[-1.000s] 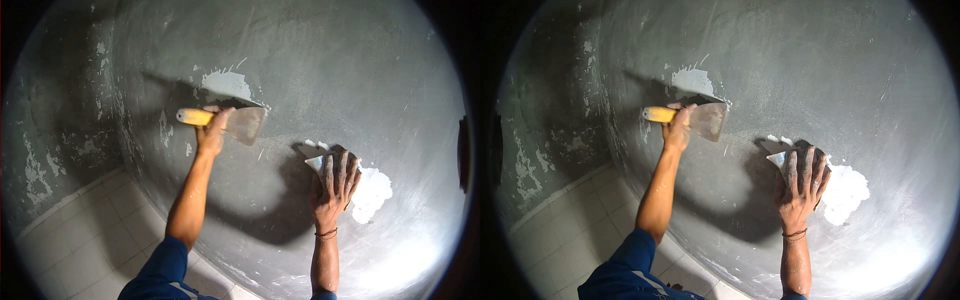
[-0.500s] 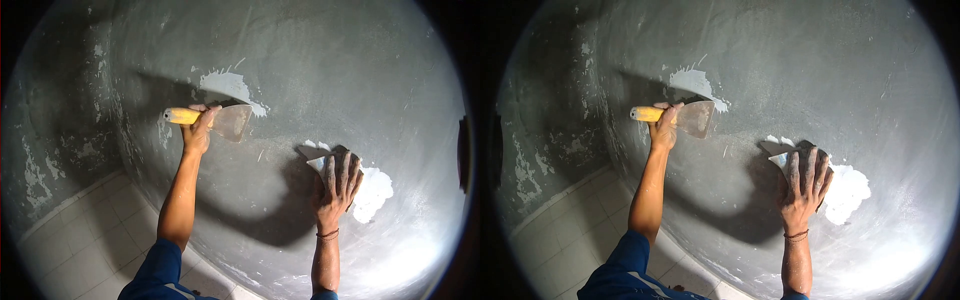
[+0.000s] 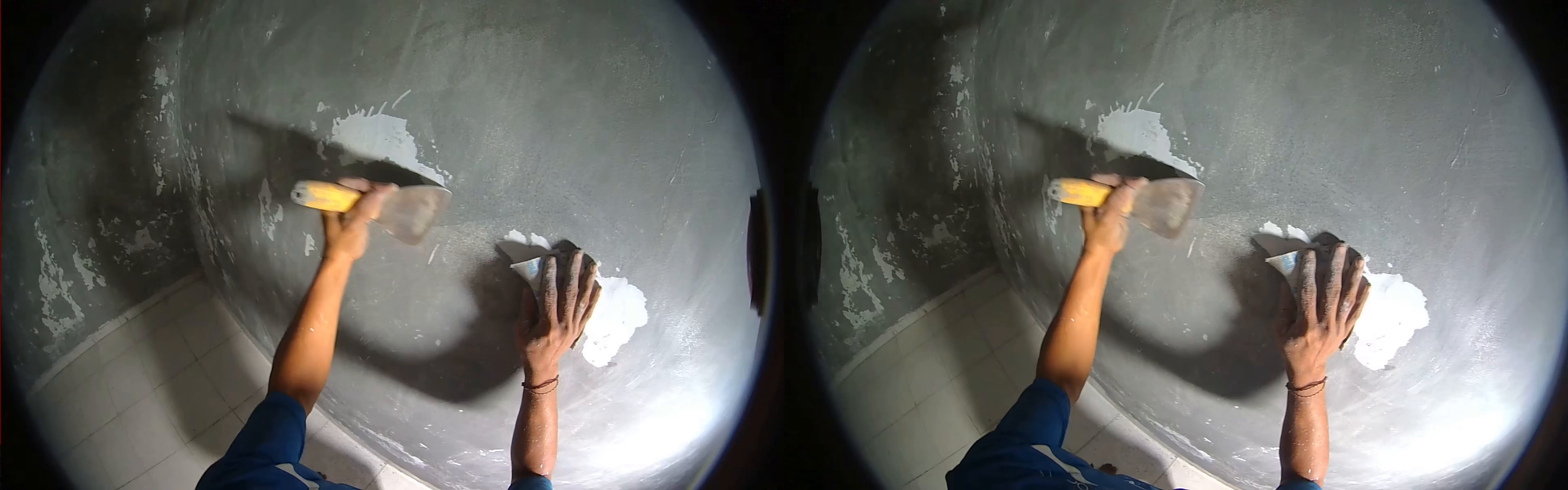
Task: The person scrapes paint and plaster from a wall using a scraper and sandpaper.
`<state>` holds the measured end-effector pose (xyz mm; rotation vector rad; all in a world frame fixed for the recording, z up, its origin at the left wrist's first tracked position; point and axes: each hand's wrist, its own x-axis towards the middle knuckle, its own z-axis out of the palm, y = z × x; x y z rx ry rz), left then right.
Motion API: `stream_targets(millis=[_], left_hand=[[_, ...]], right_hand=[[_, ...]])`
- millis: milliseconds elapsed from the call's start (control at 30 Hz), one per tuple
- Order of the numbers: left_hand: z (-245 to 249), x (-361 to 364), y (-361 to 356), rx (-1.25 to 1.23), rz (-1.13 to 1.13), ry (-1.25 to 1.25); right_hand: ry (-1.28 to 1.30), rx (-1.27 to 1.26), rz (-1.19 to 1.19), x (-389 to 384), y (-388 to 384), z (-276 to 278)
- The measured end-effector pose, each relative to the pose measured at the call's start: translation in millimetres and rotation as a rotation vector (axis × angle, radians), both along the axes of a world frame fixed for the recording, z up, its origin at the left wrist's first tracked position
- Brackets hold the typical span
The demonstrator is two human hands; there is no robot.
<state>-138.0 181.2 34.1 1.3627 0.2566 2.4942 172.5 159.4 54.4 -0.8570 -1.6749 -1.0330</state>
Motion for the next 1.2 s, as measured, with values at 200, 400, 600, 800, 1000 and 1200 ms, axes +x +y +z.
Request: stream_targets(millis=[200,400,600,800,1000,1200], left_hand=[[-3,13,-3,0.148,-0.026,-0.15],[1,0,-2,0.018,0.05,-0.059],[9,-5,-3,0.106,-0.021,-0.074],[8,-2,-5,0.076,-0.003,-0.097],[0,11,-5,0.037,-0.004,-0.073],[1,20,0,0.084,0.03,0.0]], right_hand=[[0.018,-0.014,-0.011,-4,-1,0],[0.004,-0.002,-0.019,-6,-3,0],[-0.006,-0.038,-0.053,-6,-1,6],[0.007,0.02,-0.086,-10,4,4],[0.036,-0.014,-0.042,-9,-3,1],[0.039,0.019,-0.05,-13,1,3]])
